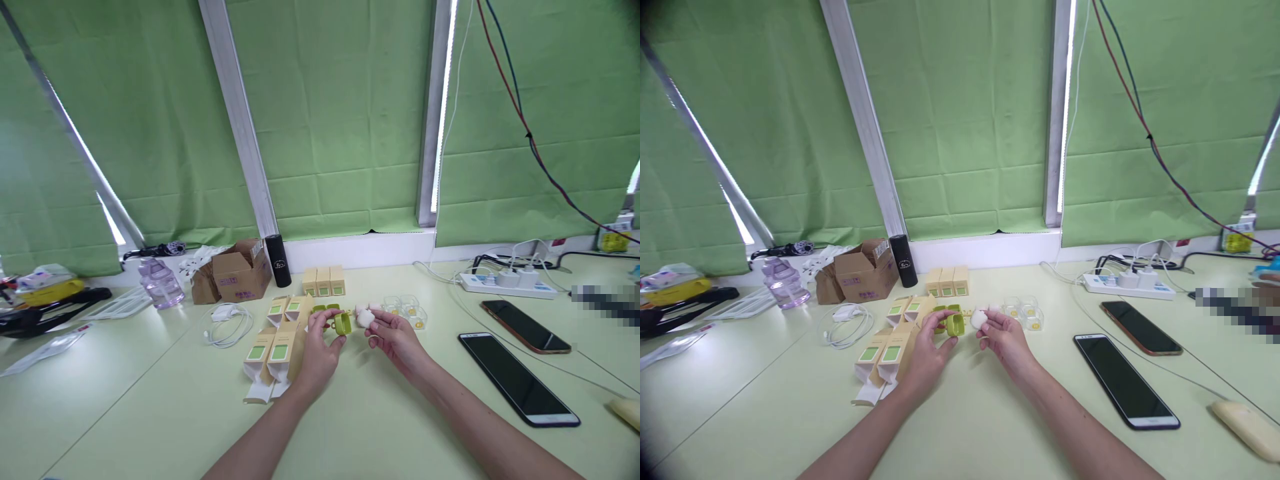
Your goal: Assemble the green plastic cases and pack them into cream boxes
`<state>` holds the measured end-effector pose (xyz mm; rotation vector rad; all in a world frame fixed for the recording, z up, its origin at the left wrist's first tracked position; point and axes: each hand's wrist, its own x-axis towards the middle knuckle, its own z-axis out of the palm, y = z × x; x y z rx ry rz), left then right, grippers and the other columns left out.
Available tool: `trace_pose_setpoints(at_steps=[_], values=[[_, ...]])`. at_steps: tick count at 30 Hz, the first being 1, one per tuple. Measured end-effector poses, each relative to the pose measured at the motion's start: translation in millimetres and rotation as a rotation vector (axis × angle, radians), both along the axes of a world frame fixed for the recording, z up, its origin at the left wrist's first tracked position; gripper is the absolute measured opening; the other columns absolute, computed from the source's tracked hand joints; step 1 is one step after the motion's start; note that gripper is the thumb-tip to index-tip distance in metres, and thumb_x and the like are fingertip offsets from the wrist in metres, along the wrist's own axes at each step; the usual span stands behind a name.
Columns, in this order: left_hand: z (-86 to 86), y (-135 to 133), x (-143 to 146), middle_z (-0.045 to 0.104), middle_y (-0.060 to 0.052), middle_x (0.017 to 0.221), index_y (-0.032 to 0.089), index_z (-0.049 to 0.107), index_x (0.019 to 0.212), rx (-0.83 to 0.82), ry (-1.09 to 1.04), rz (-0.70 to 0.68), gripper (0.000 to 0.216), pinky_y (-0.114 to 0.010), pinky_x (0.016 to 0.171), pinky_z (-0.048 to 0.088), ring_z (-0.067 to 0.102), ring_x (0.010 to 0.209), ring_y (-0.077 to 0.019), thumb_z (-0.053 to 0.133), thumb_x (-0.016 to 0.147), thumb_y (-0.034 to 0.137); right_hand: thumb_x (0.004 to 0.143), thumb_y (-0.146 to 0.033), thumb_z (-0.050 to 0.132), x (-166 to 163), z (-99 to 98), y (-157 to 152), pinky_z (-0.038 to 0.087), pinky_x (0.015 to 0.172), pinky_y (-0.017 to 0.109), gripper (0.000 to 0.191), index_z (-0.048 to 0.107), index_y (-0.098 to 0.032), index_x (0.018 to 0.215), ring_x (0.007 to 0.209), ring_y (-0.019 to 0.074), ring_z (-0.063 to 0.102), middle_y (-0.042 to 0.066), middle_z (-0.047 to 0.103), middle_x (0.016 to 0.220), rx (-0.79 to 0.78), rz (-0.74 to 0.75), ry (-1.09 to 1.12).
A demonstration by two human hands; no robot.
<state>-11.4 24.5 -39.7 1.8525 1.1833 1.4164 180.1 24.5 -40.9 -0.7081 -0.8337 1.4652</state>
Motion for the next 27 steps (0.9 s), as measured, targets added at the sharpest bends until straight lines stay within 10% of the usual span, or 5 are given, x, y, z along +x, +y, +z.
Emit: trace_pose_setpoints(at_steps=[27], values=[[-1.7, -5.2, 3.9, 0.054, -0.006, 0.125, 0.031, 0.07, 0.119, 0.008, 0.019, -0.044, 0.052, -0.046, 0.11, 0.043, 0.053, 0.122, -0.0268, 0.068, 0.075, 0.004, 0.06, -0.05, 0.094, -3.7, -0.5, -2.9, 0.048, 0.057, 0.031, 0.043, 0.08, -0.019, 0.087, 0.061, 0.0165, 0.058, 0.006, 0.076, 0.08, 0.169, -0.058, -0.31]])
